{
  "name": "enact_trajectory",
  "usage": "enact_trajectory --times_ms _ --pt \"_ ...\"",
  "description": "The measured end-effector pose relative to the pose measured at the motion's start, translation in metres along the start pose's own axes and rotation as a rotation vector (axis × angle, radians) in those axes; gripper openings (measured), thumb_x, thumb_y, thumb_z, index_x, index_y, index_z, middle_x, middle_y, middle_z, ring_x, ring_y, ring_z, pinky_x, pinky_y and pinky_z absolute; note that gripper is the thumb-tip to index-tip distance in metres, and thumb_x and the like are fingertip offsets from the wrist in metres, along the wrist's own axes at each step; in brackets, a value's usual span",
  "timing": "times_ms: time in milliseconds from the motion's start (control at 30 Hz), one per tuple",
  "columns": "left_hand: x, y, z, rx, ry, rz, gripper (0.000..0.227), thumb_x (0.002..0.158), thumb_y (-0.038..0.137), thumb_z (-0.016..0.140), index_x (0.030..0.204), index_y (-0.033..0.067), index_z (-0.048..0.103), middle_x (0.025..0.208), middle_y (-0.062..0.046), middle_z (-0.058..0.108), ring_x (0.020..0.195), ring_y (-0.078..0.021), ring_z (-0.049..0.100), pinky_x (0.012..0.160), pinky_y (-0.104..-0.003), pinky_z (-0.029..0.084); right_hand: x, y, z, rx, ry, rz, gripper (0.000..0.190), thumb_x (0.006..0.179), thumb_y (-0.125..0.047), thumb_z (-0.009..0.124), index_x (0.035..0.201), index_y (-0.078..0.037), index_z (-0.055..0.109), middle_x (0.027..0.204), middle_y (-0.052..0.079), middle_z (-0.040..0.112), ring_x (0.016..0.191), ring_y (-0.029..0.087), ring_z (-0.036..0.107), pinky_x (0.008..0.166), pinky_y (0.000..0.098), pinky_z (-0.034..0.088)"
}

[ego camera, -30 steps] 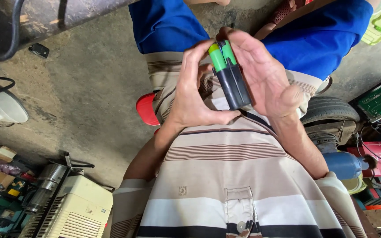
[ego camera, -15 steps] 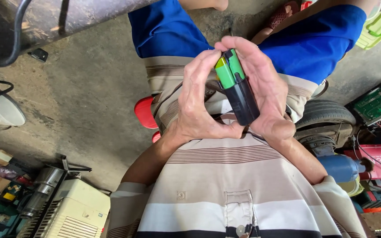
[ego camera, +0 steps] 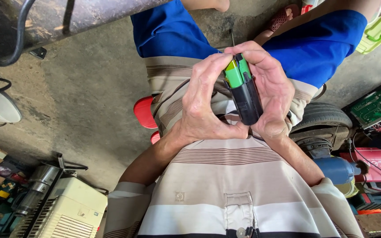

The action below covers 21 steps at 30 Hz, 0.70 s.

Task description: The person holds a small green circuit board and inserts it into a black cylindrical casing. They then use a yellow screwdriver to tighten a screw on the casing to secure the assembly.

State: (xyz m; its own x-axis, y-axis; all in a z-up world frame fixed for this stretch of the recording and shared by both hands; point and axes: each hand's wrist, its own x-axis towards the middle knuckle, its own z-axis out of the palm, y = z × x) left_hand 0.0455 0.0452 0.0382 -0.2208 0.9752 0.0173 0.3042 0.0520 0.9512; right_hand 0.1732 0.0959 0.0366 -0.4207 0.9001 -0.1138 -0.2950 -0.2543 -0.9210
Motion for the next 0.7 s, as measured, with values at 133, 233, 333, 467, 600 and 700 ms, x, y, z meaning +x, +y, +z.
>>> enact_trajectory --times_ms 133,233,333,467,600,700 --pt "-0.0004 -0.0019 -0.0005 -0.004 -0.012 -0.011 0.087 0.065 0.019 0.081 0.141 -0.0044 0.047 0.137 -0.021 0.058 0.131 -0.0371 0.063 0.118 -0.046 0.057 0.0002 0.0029 -0.0001 -0.025 0.023 0.015 0.089 0.093 -0.081 0.054 0.139 -0.004 0.051 0.140 0.022 0.052 0.137 0.033 0.055 0.123 0.0479 0.050" --pt "0.0001 -0.0027 0.0001 -0.007 -0.017 -0.008 0.086 0.065 0.019 0.081 0.140 -0.0047 0.047 0.136 -0.021 0.058 0.130 -0.0371 0.062 0.117 -0.046 0.057 0.0007 0.0035 -0.0005 -0.003 0.030 0.021 0.087 0.091 -0.082 0.055 0.136 -0.007 0.054 0.139 0.022 0.053 0.137 0.033 0.055 0.124 0.0483 0.049" --pt "-0.0012 -0.0041 -0.0010 -0.015 -0.028 -0.011 0.086 0.064 0.018 0.080 0.141 -0.0044 0.047 0.135 -0.021 0.058 0.129 -0.0372 0.062 0.117 -0.046 0.056 0.0001 0.0058 -0.0016 0.018 0.035 0.042 0.085 0.091 -0.082 0.057 0.132 -0.008 0.055 0.138 0.025 0.052 0.136 0.034 0.055 0.123 0.0490 0.049" --pt "-0.0010 -0.0046 -0.0003 -0.020 -0.020 -0.017 0.088 0.061 0.017 0.083 0.139 -0.0035 0.048 0.134 -0.022 0.057 0.128 -0.0366 0.063 0.115 -0.045 0.058 -0.0008 0.0050 -0.0049 0.046 0.035 0.103 0.080 0.092 -0.083 0.060 0.126 -0.011 0.058 0.136 0.021 0.052 0.136 0.034 0.055 0.124 0.0494 0.047" --pt "0.0003 -0.0040 -0.0001 -0.005 -0.007 -0.007 0.083 0.063 0.017 0.079 0.138 -0.0027 0.049 0.131 -0.022 0.059 0.124 -0.0363 0.065 0.113 -0.046 0.057 -0.0006 0.0039 -0.0022 0.011 0.072 0.123 0.079 0.091 -0.085 0.059 0.120 -0.012 0.058 0.134 0.020 0.054 0.132 0.032 0.057 0.122 0.0485 0.048" --pt "-0.0013 -0.0065 0.0009 -0.017 -0.015 -0.013 0.086 0.061 0.018 0.082 0.138 -0.0023 0.049 0.131 -0.021 0.059 0.124 -0.0365 0.065 0.113 -0.046 0.057 -0.0013 0.0060 -0.0034 0.027 0.092 0.148 0.079 0.090 -0.086 0.059 0.118 -0.012 0.059 0.132 0.020 0.055 0.131 0.033 0.058 0.122 0.0494 0.048"
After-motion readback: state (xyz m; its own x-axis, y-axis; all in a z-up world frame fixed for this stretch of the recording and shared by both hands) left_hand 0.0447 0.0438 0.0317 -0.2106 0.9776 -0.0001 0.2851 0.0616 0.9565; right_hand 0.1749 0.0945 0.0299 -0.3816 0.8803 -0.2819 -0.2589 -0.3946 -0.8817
